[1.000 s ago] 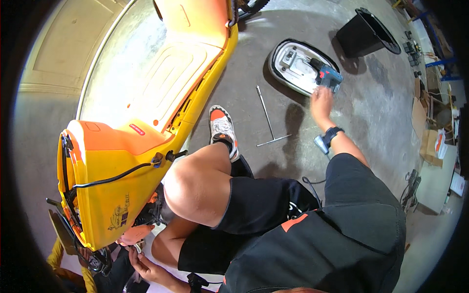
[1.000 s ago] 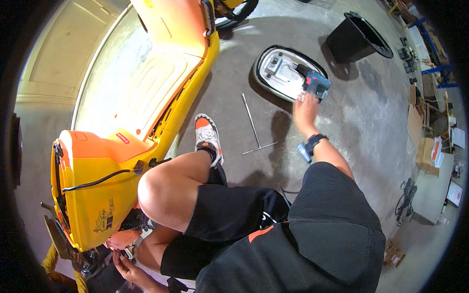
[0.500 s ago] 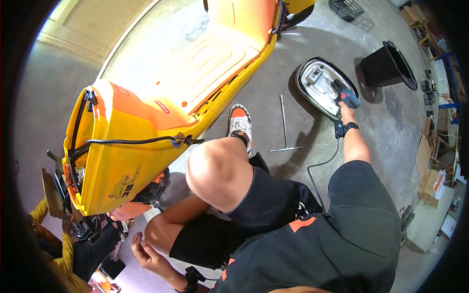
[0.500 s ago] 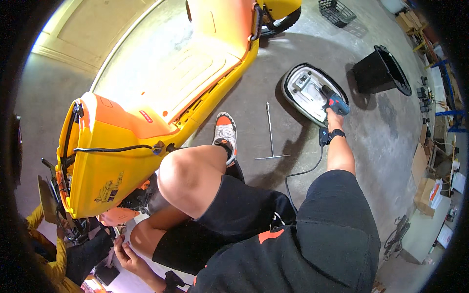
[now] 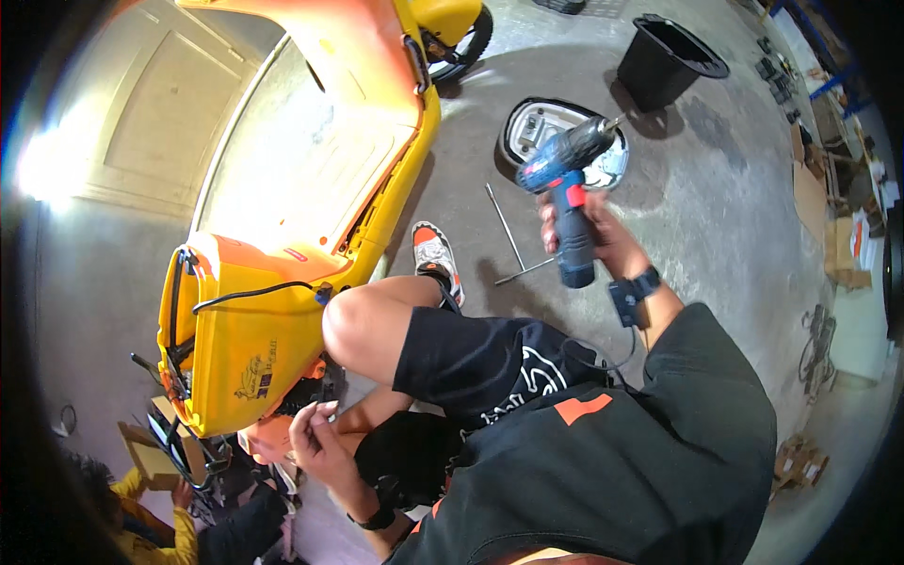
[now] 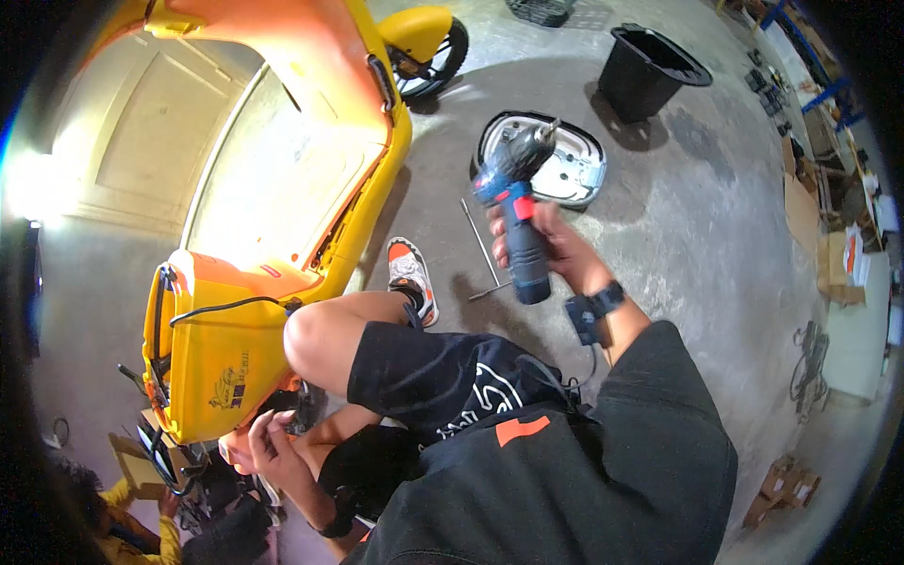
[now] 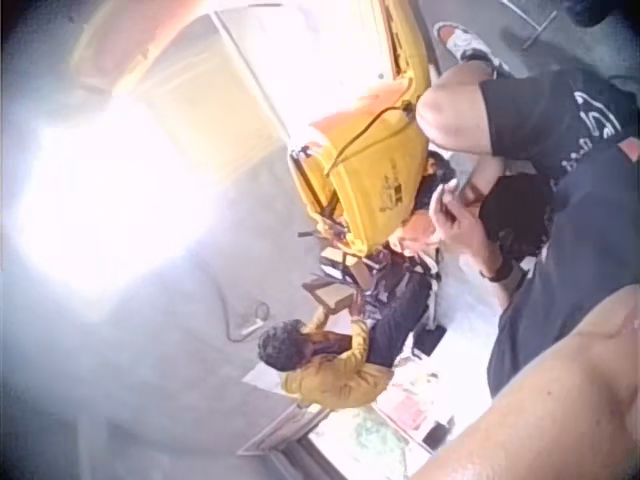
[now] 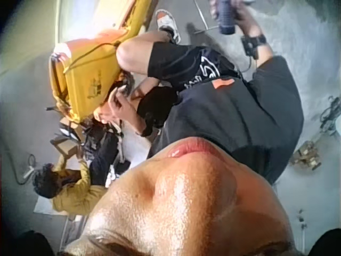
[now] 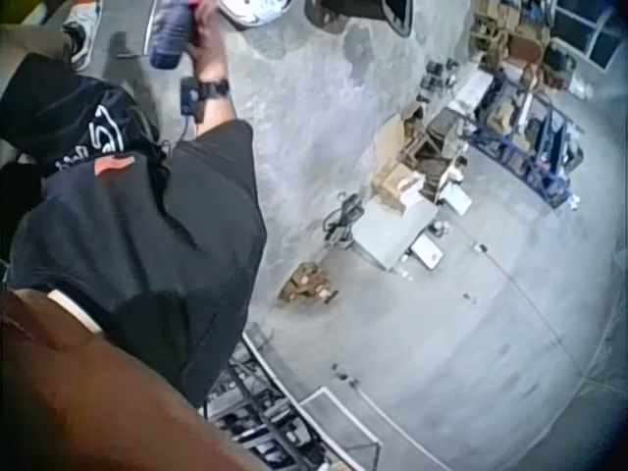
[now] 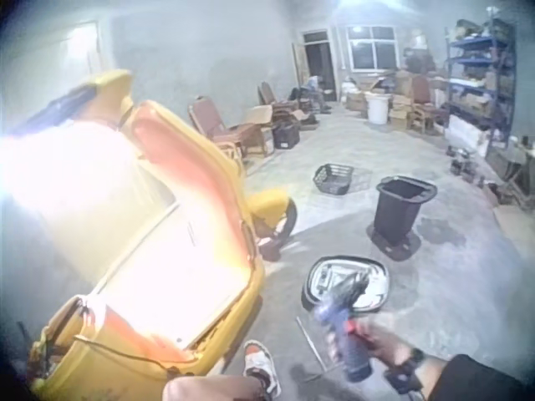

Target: Using a T-handle wrench and an electric drill to work on the internals of a yellow electric scooter.

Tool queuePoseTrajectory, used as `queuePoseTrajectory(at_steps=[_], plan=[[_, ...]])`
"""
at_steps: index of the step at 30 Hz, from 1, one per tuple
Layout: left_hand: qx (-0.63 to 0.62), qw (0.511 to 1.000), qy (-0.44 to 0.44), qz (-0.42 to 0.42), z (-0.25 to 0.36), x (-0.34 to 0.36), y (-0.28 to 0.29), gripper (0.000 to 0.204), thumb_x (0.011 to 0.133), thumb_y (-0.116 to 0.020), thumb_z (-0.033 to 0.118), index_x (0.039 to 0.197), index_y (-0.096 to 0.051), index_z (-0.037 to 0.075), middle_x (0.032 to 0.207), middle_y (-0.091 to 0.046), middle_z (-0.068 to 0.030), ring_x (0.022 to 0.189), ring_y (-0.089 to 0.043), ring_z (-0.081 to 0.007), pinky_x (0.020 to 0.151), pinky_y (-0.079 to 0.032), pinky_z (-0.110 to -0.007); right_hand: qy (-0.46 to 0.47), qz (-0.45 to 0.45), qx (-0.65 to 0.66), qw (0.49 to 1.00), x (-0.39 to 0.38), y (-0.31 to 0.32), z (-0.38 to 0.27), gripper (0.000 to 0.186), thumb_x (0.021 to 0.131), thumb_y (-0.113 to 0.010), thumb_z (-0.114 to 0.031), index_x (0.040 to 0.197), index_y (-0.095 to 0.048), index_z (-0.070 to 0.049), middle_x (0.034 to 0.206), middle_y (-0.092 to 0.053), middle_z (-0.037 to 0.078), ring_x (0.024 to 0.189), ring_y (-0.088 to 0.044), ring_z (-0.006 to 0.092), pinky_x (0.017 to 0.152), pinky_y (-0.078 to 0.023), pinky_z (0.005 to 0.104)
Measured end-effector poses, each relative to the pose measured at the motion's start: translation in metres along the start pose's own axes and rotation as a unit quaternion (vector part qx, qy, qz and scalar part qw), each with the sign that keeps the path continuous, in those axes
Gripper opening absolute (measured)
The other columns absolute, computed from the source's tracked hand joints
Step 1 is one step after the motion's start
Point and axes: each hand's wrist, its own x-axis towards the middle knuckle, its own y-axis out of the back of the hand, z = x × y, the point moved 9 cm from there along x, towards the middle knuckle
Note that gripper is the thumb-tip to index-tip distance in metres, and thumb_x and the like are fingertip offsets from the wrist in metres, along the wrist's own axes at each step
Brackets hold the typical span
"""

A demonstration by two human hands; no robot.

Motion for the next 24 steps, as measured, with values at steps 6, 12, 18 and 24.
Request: queuePoseTrajectory(at_steps=[6,12,18,24], plan=[[-0.002,0.991,-0.092,-0.101,0.057,-0.023,-0.024,0.014,0.096,-0.055,0.003,0.107,-0.059,-0.005,0.096,-0.069,-0.0157,0.088,-0.067,-0.0207,0.082,-0.053,-0.032,-0.22,-0.069,0.123,0.965,0.009,-0.086,0.094,0.073,0.084,-0.06,-0.069,0.111,-0.052,-0.002,0.083,-0.058,0.002,0.065,-0.063,0.0134,0.06,-0.055,0.0265],[-0.083,0.979,-0.187,-0.013,0.101,-0.022,-0.025,0.07,0.092,-0.064,0.044,0.138,-0.039,-0.001,0.133,-0.05,-0.0238,0.122,-0.053,-0.0337,0.102,-0.043,-0.045,-0.162,-0.206,-0.289,0.921,0.006,-0.19,0.106,0.055,0.087,-0.069,-0.049,0.108,-0.062,0.001,0.092,-0.067,0.008,0.079,-0.067,0.0158,0.072,-0.053,0.0284],[-0.345,0.906,-0.208,0.128,0.124,-0.027,0.023,0.039,0.101,-0.046,0.044,0.115,-0.046,0.007,0.1,-0.051,-0.0055,0.101,-0.053,-0.0233,0.109,-0.035,-0.046,-0.083,-0.232,-0.397,0.884,-0.016,-0.273,0.145,0.059,0.079,-0.077,-0.049,0.098,-0.064,0.006,0.087,-0.067,0.013,0.081,-0.064,0.0207,0.076,-0.051,0.0341],[-0.439,0.856,-0.205,0.178,0.135,-0.043,0.061,0.03,0.104,-0.036,0.037,0.082,-0.036,0.015,0.051,-0.034,0.0066,0.05,-0.04,-0.0082,0.083,-0.041,-0.034,-0.164,-0.386,-0.046,0.907,-0.049,-0.326,0.19,0.041,0.087,-0.073,-0.028,0.115,-0.059,-0.001,0.102,-0.066,0.006,0.088,-0.063,0.0158,0.08,-0.051,0.0305]])
